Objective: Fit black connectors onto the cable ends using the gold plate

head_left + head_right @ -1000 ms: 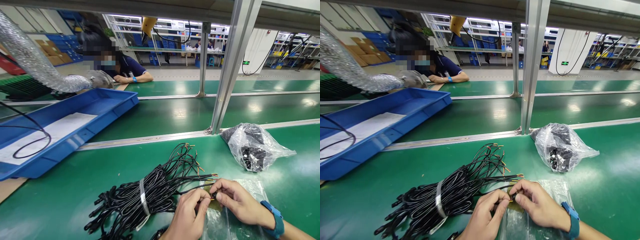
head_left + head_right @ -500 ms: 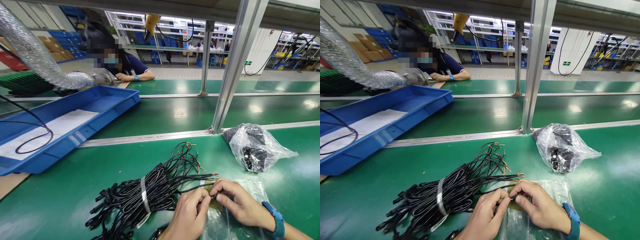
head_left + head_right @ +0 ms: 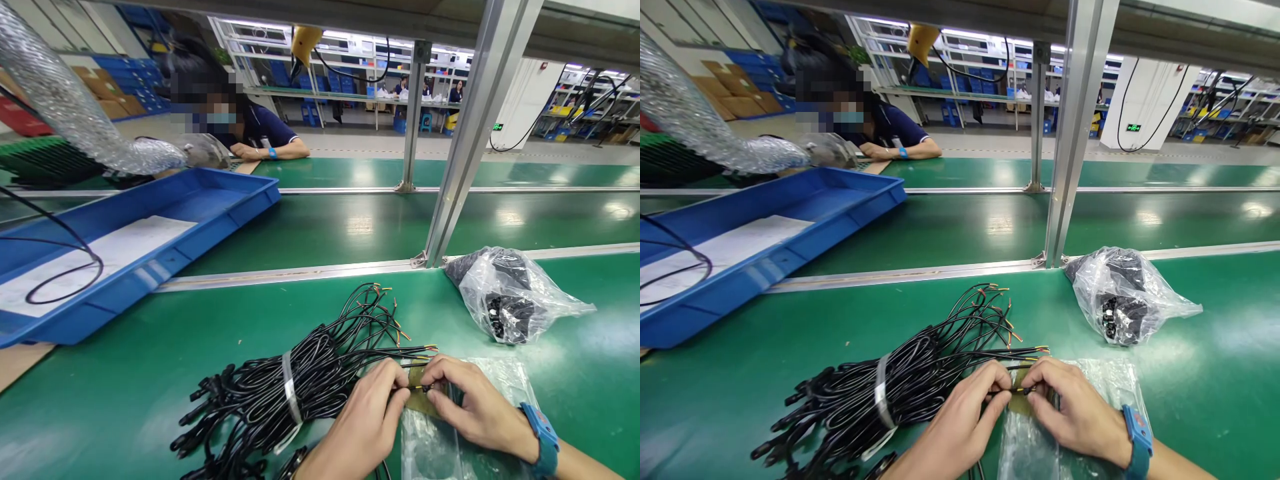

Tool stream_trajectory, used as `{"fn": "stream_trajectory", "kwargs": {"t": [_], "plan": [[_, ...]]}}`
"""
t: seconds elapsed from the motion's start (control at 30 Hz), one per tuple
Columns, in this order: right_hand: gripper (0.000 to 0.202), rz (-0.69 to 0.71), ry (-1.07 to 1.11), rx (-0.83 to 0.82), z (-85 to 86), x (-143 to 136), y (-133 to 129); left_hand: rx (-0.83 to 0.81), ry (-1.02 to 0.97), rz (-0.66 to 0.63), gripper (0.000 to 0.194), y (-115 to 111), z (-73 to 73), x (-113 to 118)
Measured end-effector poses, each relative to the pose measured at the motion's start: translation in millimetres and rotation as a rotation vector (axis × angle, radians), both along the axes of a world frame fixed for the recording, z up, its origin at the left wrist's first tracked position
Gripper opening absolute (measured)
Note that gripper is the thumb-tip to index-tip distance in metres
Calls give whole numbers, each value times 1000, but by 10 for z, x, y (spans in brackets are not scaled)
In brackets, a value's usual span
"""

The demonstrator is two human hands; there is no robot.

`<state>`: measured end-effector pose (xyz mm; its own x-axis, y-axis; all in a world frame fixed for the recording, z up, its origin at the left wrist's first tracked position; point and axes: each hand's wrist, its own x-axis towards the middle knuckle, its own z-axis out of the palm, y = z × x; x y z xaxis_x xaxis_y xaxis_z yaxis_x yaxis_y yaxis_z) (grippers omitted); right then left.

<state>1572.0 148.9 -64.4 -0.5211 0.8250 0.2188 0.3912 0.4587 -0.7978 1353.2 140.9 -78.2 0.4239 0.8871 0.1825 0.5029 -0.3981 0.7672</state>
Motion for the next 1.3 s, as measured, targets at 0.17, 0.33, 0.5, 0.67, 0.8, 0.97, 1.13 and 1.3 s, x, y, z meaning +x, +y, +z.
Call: {"fn": "stream_trajectory", "kwargs": {"t": [0.17, 0.33, 0.5, 0.67, 0.8, 0.97, 1.13, 1.3], "plan": [[16, 10, 76, 102, -50, -87, 17, 162, -19, 28, 21, 7, -119, 39], [19, 22, 131, 252, -162, -146, 34, 185, -46, 46, 22, 20, -172, 71], [20, 48, 78, 311, -234, -193, 38, 164, -55, 67, 23, 25, -175, 96], [19, 13, 146, 260, -238, -212, 70, 118, -88, 76, 23, 47, -120, 96], [20, 10, 163, 194, -225, -165, 110, 35, -76, 50, 17, 66, -36, 56], [21, -5, 155, 245, -206, -182, 84, 26, -13, 55, 22, 67, -58, 46], [21, 8, 179, 311, -245, -257, 53, -14, -20, 85, 22, 71, -120, 74], [21, -4, 178, 322, -289, -257, 51, -2, -33, 69, 23, 71, -85, 72]]}}
